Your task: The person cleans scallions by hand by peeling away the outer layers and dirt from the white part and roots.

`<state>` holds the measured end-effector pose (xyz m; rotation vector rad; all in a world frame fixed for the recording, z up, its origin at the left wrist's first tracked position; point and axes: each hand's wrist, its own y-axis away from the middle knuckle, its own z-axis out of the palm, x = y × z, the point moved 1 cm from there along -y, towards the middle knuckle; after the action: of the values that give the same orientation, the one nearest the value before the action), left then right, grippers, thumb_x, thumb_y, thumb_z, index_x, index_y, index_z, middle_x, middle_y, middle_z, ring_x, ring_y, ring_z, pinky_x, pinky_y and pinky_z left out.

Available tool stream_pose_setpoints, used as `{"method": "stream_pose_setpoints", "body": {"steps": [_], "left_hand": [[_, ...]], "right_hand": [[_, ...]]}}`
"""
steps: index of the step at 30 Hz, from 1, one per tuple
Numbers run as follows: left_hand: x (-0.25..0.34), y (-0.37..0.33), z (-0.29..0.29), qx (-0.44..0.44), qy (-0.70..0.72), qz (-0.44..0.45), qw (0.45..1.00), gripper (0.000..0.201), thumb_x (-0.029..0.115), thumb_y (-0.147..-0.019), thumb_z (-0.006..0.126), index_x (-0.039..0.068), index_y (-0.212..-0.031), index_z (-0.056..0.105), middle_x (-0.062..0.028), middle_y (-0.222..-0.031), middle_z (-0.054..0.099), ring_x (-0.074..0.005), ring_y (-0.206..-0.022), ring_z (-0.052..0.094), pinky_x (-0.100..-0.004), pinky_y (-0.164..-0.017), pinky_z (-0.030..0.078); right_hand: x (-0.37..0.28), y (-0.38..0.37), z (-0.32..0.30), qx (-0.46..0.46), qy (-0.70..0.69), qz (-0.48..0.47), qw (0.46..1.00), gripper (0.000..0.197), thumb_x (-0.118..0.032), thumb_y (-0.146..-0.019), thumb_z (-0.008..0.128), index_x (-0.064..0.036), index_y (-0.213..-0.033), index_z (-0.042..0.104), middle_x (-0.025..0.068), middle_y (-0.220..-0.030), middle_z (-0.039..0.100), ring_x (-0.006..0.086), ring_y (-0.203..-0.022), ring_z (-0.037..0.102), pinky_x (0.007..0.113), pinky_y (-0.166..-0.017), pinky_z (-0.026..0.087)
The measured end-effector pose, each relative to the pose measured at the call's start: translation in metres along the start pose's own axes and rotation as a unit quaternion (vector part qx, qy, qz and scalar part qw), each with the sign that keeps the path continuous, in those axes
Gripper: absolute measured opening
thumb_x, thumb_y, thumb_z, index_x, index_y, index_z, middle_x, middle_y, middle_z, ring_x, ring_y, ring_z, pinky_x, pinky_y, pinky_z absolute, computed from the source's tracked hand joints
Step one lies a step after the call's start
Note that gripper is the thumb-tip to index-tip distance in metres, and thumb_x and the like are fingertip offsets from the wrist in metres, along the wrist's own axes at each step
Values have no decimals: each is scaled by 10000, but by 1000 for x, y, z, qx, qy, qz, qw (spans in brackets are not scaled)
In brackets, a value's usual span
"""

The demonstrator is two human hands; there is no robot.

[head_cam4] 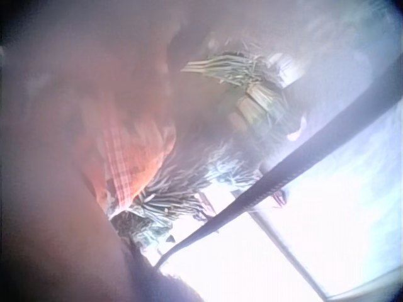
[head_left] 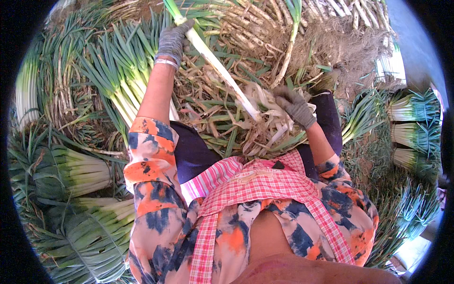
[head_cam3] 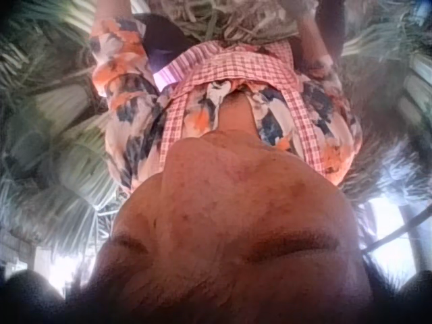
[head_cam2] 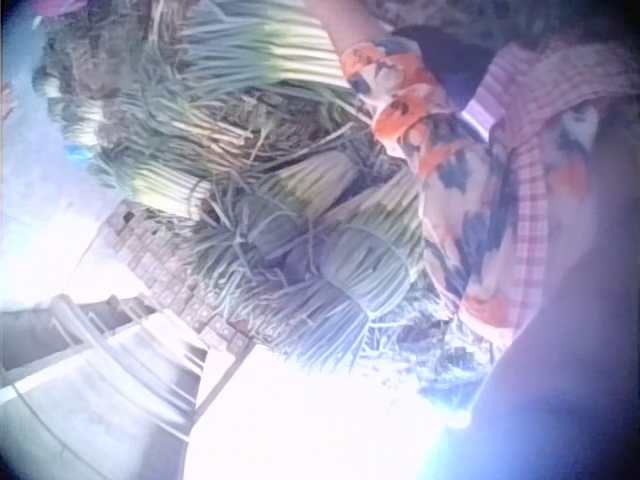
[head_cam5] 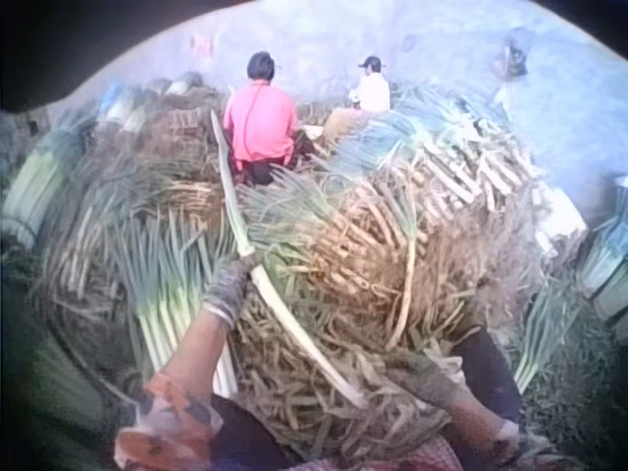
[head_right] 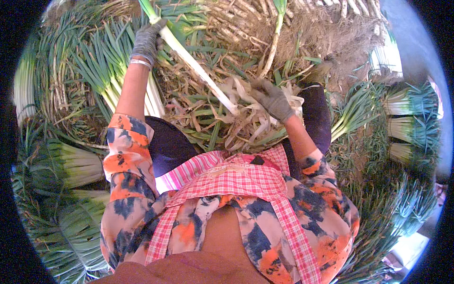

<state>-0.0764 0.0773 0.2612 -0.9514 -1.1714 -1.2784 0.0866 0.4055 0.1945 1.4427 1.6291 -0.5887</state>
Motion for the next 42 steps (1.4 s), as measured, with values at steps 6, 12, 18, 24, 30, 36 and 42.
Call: {"method": "stream_pose_setpoints", "body": {"steps": [6,12,18,24,30,36,42], "left_hand": [[2,-3,29,-84,105,-49,990,249,257,-753,667,50,-825,548,-19,-602,539,-86,-402,430,-201,-323,333],[4,11,28,-324,344,-133,871,330,336,-766,646,48,-896,551,-54,-761,570,-87,-483,424,-178,-333,300],[0,2,35,-225,319,-86,917,165,179,-805,603,73,-889,509,-54,-754,533,-96,-461,400,-204,-342,303],[-4,7,57,-17,243,-110,964,139,165,-823,576,73,-885,491,-23,-628,452,-116,-439,393,-261,-371,330],[3,27,71,-46,186,-100,976,198,236,-788,638,60,-844,570,-27,-642,504,-116,-461,441,-255,-378,356],[-7,19,59,-205,171,-66,961,262,254,-791,633,35,-919,565,-25,-643,497,-103,-477,437,-241,-401,359],[-7,19,55,-321,244,-63,913,314,270,-810,604,28,-997,536,-39,-732,518,-117,-592,482,-231,-474,396]], "right_hand": [[-77,-34,50,154,28,-160,975,535,-233,-723,670,7,-1154,464,90,-1020,564,194,-934,545,318,-837,423],[-78,-17,15,-83,-366,-34,926,406,-187,-728,638,-4,-1074,529,53,-852,591,135,-803,561,259,-738,446],[-46,-29,0,-5,-134,-37,990,404,-258,-767,603,-32,-1092,527,82,-946,575,171,-846,544,260,-738,443],[-83,-75,30,465,205,-257,822,145,-194,-790,536,-78,-876,555,130,-895,538,300,-846,544,387,-679,462],[-97,-88,39,407,259,-158,862,122,-183,-826,485,-83,-859,546,122,-840,563,295,-712,575,407,-578,449],[-79,-108,7,101,40,-123,986,207,-217,-843,503,-81,-955,612,70,-778,609,197,-663,578,300,-586,485],[-110,-68,-21,2,-291,50,955,280,-184,-758,637,-34,-988,582,52,-770,618,89,-596,563,233,-474,458]]}}
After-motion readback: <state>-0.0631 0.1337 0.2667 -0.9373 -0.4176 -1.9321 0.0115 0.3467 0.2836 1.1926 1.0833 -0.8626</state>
